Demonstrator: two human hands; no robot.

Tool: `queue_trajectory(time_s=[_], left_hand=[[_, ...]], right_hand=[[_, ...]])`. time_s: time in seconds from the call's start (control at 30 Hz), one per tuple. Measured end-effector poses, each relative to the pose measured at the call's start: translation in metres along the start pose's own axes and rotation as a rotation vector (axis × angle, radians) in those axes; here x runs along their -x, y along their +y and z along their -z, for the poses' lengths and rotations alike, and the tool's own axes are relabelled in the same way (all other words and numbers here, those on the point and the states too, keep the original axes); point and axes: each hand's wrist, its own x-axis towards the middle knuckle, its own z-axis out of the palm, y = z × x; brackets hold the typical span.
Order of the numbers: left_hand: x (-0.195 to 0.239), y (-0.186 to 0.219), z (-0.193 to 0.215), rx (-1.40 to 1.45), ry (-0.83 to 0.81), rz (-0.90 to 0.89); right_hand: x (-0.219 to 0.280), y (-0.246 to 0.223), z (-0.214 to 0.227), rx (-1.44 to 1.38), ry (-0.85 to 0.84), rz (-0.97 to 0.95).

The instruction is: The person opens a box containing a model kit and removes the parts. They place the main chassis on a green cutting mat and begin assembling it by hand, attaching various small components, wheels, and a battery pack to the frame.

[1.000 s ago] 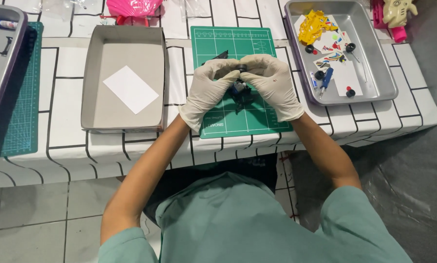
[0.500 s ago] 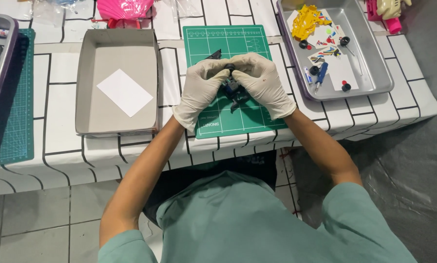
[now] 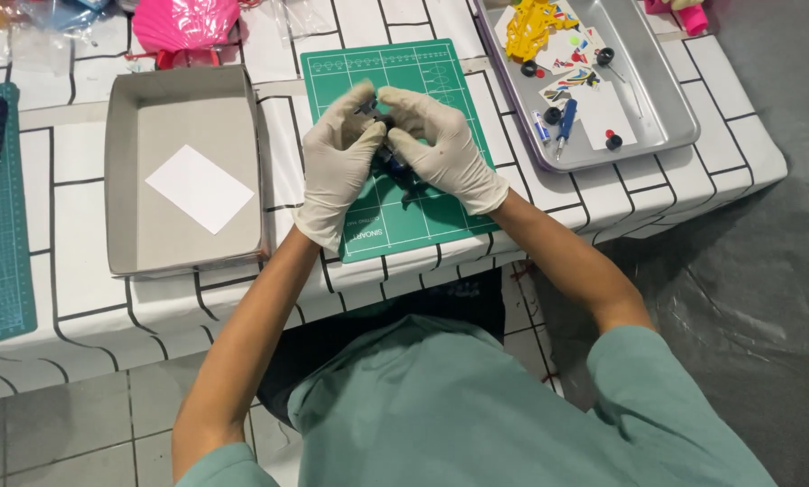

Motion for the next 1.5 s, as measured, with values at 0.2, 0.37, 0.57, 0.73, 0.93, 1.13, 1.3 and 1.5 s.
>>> queue_trajectory(time_s=[0.2,0.37,0.57,0.73,0.93,1.13,1.3,1.5], left_hand=[[0.005,0.014,-0.003,0.014,-0.025,0.054],[0.008,0.008,-0.002,0.055,-0.033,0.041],[0.01,0.007,-0.003,-0.033,-0.037,0.019],[0.008,0.006,-0.003,0.033,-0.06,0.031],[0.008,0.0,-0.003,-0.006,-0.077,0.026],[0.007,0.01,-0.004,-0.028,-0.063,0.023],[0.007,0.011,-0.006,-0.018,-0.052,0.055],[0.007,0.01,-0.007,0.117,-0.108,0.106]], right_hand=[[0.005,0.014,0.012,0.396,0.009,0.247],[0.005,-0.02,0.073,0.611,0.09,0.107],[0.045,-0.008,0.19,0.828,0.069,-0.497],[0.074,0.016,0.244,0.855,-0.005,-0.826],[0.077,-0.017,0.252,0.811,0.142,-0.988],[0.052,-0.036,0.236,0.747,-0.024,-1.051],[0.017,-0.036,0.205,0.608,0.071,-0.696],[-0.022,0.09,0.217,0.689,-0.034,-0.608]])
